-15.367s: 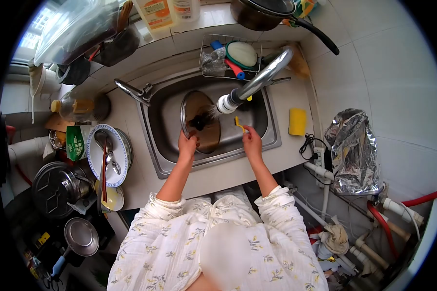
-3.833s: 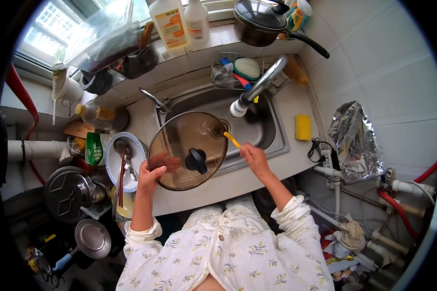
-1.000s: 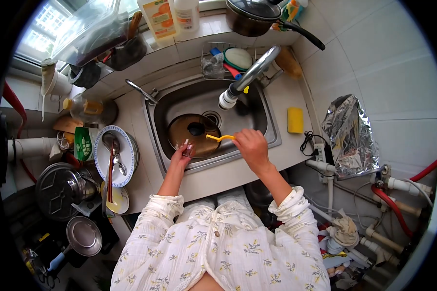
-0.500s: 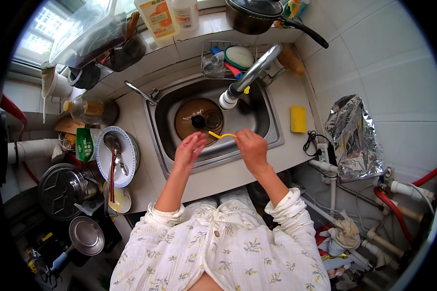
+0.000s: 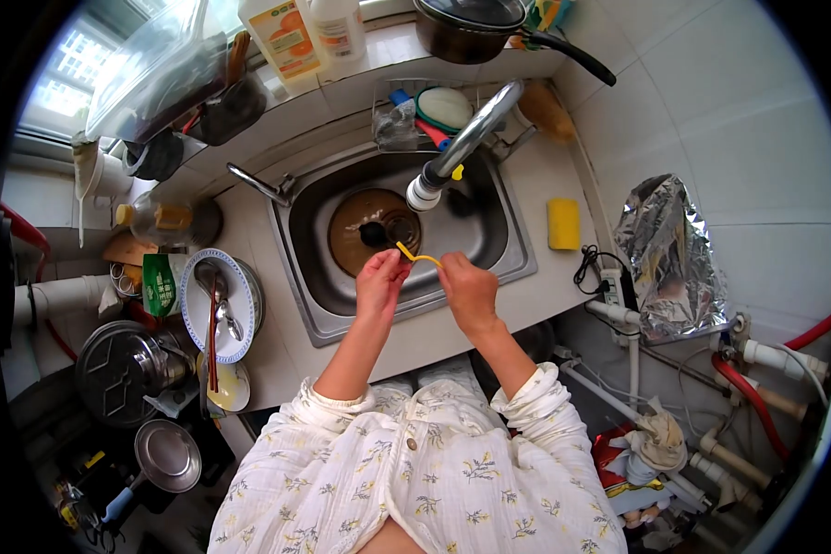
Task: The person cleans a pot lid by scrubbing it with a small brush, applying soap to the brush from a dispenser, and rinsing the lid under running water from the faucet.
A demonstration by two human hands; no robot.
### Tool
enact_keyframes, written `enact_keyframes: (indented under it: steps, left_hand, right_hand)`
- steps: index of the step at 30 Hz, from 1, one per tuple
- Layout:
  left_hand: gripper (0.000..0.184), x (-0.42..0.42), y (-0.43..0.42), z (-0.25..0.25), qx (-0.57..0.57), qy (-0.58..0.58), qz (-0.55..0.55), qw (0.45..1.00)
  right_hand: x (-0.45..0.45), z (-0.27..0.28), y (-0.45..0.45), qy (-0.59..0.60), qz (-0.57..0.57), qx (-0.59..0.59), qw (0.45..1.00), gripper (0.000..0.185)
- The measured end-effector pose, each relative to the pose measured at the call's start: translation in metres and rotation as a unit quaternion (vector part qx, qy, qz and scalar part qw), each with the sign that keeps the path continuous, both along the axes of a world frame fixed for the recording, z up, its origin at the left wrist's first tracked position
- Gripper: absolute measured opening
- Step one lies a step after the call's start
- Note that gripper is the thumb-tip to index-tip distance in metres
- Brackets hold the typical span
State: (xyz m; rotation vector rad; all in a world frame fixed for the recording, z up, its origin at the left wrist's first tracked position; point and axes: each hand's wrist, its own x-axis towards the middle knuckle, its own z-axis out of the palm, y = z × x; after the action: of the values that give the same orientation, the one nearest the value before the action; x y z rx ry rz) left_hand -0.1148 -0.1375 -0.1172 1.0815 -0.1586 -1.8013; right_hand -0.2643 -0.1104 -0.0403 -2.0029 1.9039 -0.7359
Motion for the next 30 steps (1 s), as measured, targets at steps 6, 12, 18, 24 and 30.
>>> enact_keyframes:
  steps: [6,12,18,24,30]
  left_hand:
    - [0.008,-0.031,-0.009,-0.007,0.067,-0.005,0.041,0.997]
    - [0.012,-0.034,-0.021,-0.004,0.092,0.0,0.028,0.995]
    - [0.017,-0.035,-0.028,-0.005,0.078,0.054,-0.024,0.995]
    - [0.017,-0.038,-0.037,0.003,0.047,0.105,-0.014,0.993]
    - [0.013,-0.038,-0.05,-0.017,0.042,0.067,-0.012,0.997]
  right_hand:
    - [-0.006,-0.009,-0.001,-0.025,-0.041,0.019,0.999,0.011]
    - [-0.018,-0.018,-0.003,-0.081,-0.099,0.059,0.99,0.011]
    - [-0.064,-0.025,-0.03,0.001,-0.142,0.035,0.989,0.011]
    - [-0.149,-0.029,-0.114,0.152,-0.137,-0.021,0.979,0.006]
    - [-0.169,-0.027,-0.166,0.28,0.035,0.052,0.958,0.005]
